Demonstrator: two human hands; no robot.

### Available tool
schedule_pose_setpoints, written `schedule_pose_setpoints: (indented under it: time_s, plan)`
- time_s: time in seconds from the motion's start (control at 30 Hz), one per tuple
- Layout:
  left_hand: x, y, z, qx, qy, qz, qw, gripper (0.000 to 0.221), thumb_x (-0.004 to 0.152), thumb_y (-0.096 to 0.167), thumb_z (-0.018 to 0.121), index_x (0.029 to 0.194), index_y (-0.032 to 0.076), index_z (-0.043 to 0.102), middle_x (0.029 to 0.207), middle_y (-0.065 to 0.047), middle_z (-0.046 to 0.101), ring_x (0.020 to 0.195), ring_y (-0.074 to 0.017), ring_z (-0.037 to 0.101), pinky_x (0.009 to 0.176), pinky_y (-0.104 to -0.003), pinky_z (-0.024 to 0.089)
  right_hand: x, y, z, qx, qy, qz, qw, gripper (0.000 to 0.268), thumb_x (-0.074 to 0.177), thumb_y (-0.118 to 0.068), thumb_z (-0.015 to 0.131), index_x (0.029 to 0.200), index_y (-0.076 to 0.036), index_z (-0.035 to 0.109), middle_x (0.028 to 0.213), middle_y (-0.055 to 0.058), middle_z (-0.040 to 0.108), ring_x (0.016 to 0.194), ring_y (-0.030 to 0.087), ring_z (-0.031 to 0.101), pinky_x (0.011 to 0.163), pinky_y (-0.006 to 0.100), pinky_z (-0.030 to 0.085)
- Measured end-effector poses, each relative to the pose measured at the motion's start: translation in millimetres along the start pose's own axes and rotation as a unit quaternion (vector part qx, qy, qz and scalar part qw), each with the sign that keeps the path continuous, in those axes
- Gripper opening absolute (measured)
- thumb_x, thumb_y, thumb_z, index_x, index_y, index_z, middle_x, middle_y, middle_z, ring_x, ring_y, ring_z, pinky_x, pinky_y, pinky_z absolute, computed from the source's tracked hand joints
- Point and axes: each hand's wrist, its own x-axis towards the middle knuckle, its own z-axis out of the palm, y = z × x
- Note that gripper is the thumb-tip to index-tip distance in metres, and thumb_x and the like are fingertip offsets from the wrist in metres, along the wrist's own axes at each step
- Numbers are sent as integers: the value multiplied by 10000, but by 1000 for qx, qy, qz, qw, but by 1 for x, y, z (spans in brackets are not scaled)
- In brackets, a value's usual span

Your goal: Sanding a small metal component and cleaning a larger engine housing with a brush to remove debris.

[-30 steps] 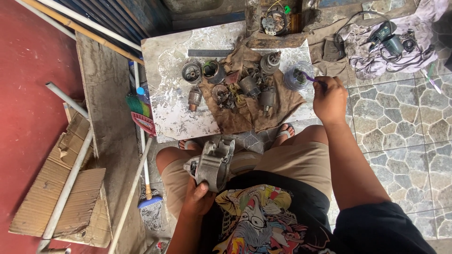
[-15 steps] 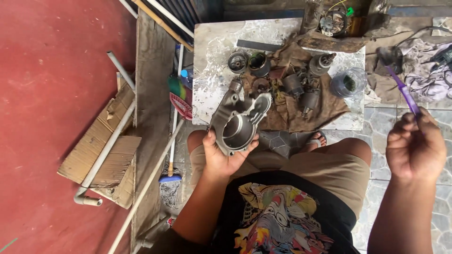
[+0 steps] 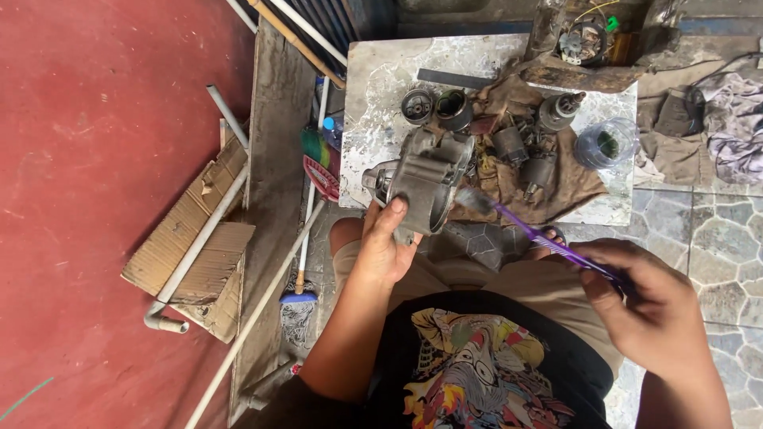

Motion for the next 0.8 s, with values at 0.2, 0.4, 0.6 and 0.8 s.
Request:
schedule_pose_setpoints:
  time_s: [0.2,0.4,0.6,0.8]
  plan:
    - [-1,5,19,38,-86,5,996,435,943,40,736,1321,-42,536,1129,-136,682,964,-213,683,890,-311,563,17,-47,10,-323,27,-223,919,396,844,17,722,1235,-28,762,1116,138,688,916,269,660,807,379,546]
    - [2,8,23,-17,-117,4,993,459,998,69,700,1404,-6,499,1259,-146,688,1079,-236,709,994,-358,564,15,-59,12,-439,52,-277,853,199,907,-91,842,1068,-49,733,1089,84,706,832,208,656,765,358,548]
    - [10,5,22,22,-117,40,992,548,962,102,773,1431,79,491,1308,-114,674,1176,-243,677,1068,-388,537,8,-53,24,-328,-76,-252,907,475,836,-54,724,1310,-90,704,1023,93,659,522,128,604,402,254,587]
    - [11,13,42,-11,-133,33,991,552,924,98,771,1410,-1,526,1264,-140,703,1140,-248,701,1054,-360,536,14,-37,20,-274,-44,-263,924,421,871,-42,747,1290,-86,743,851,35,566,881,211,560,582,199,522]
